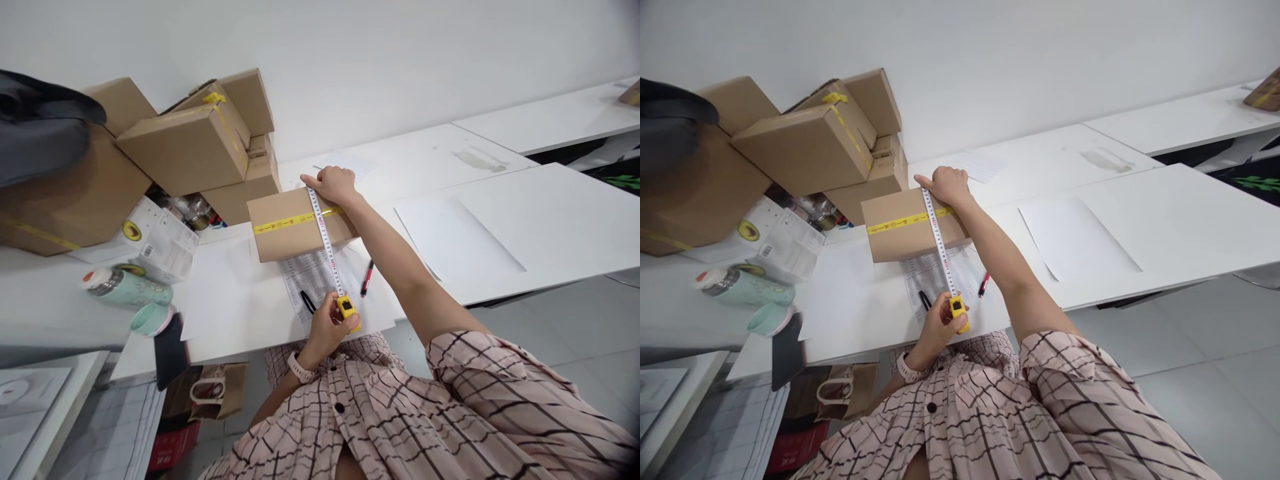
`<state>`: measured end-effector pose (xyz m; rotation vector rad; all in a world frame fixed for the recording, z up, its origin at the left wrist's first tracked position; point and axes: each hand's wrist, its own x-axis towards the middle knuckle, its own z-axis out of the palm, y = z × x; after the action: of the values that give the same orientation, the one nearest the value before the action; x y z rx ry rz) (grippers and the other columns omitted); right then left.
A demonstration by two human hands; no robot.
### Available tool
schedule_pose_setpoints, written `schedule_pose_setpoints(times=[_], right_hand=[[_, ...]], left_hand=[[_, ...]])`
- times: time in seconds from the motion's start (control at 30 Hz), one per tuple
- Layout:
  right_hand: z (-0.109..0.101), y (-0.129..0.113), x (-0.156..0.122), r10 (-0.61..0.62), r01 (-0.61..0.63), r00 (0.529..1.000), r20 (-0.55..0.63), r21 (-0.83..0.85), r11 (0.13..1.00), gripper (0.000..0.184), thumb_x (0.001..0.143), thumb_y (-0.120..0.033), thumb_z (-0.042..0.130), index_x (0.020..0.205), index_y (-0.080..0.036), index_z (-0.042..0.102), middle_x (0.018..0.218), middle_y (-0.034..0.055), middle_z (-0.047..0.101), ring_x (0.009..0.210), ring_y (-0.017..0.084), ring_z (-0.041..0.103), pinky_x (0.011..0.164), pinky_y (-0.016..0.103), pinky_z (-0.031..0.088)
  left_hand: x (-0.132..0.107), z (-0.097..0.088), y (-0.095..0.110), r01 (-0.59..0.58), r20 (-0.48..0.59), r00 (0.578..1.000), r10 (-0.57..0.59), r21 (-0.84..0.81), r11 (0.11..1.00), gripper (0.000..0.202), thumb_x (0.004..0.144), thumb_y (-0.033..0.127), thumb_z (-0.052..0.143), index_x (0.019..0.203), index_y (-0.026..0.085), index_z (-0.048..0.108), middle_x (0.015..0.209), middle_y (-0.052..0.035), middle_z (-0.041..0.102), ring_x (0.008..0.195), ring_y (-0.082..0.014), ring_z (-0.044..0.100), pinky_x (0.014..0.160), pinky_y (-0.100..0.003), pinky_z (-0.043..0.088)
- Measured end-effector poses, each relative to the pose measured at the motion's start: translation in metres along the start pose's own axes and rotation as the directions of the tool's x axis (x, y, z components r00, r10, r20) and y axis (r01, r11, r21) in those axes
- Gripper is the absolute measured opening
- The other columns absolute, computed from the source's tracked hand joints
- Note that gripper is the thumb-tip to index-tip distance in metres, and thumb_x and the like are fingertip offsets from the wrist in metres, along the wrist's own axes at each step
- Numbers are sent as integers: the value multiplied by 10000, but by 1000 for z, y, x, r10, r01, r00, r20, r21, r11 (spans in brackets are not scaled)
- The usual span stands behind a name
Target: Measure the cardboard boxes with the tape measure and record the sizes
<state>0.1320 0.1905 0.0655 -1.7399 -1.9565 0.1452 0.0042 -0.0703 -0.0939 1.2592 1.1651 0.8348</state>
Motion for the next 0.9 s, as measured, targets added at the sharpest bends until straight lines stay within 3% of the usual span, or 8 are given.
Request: schedule_pose_setpoints(times=[0.2,0.3,0.37,0.47,0.53,0.67,0.77,0.9], right_hand=[[4,3,-1,-11,10,999,-43,-16,1000,755,999,-711,297,939,-101,738,891,189,726,952,305,665,905,433,422],[8,5,-2,-8,7,996,-88,-20,1000,763,1036,-649,244,992,-75,744,897,209,716,1002,316,660,950,471,412],[10,4,-6,-24,22,994,-103,-25,999,739,1054,-600,232,1012,-70,745,906,208,709,1020,319,656,991,506,395],[10,1,-20,-61,59,989,-131,-18,998,698,1066,-549,231,1024,-72,740,887,188,693,1027,322,648,1060,578,340],[9,-1,-37,-83,84,982,-169,-4,996,659,1070,-527,243,1018,-90,734,859,164,681,1036,325,642,1108,617,285],[9,2,-92,-116,133,951,-288,41,990,522,1068,-489,309,987,-176,719,860,111,680,1065,307,633,1191,614,199],[15,13,-141,-90,151,924,-371,139,979,431,1055,-467,356,979,-228,707,934,87,700,1086,285,631,1207,597,221],[26,38,-192,155,52,843,-515,365,930,406,1038,-481,351,1152,-258,671,1273,115,645,1313,299,531,1157,601,317]], left_hand=[[-11,-4,15,-11,53,998,19,-145,989,542,742,476,809,1145,205,570,953,-50,724,805,-167,660,669,-252,547],[-33,-26,31,-94,81,990,118,-256,962,597,748,501,808,1196,192,565,1028,-107,749,803,-189,681,665,-275,567],[-46,-48,42,-243,-48,970,239,-239,940,616,749,501,811,1230,200,570,1143,-135,738,818,-200,693,654,-280,579],[-51,-81,53,-470,-394,824,407,-73,880,577,744,475,824,1208,218,595,1372,-149,645,898,-202,686,670,-275,595],[-45,-97,53,-493,-528,739,419,0,870,567,722,477,845,1167,222,604,1455,-144,584,953,-205,674,697,-283,607],[-32,-106,38,-363,-559,783,273,-54,930,588,702,532,844,1136,215,607,1330,-118,629,946,-210,675,667,-284,612],[-30,-102,22,-307,-560,801,212,-79,949,586,698,519,842,1140,210,614,1186,-82,655,909,-194,677,655,-274,609],[-33,-98,3,-237,-544,828,140,-112,965,589,686,501,847,1127,207,590,964,-37,681,772,-178,686,628,-289,610]])
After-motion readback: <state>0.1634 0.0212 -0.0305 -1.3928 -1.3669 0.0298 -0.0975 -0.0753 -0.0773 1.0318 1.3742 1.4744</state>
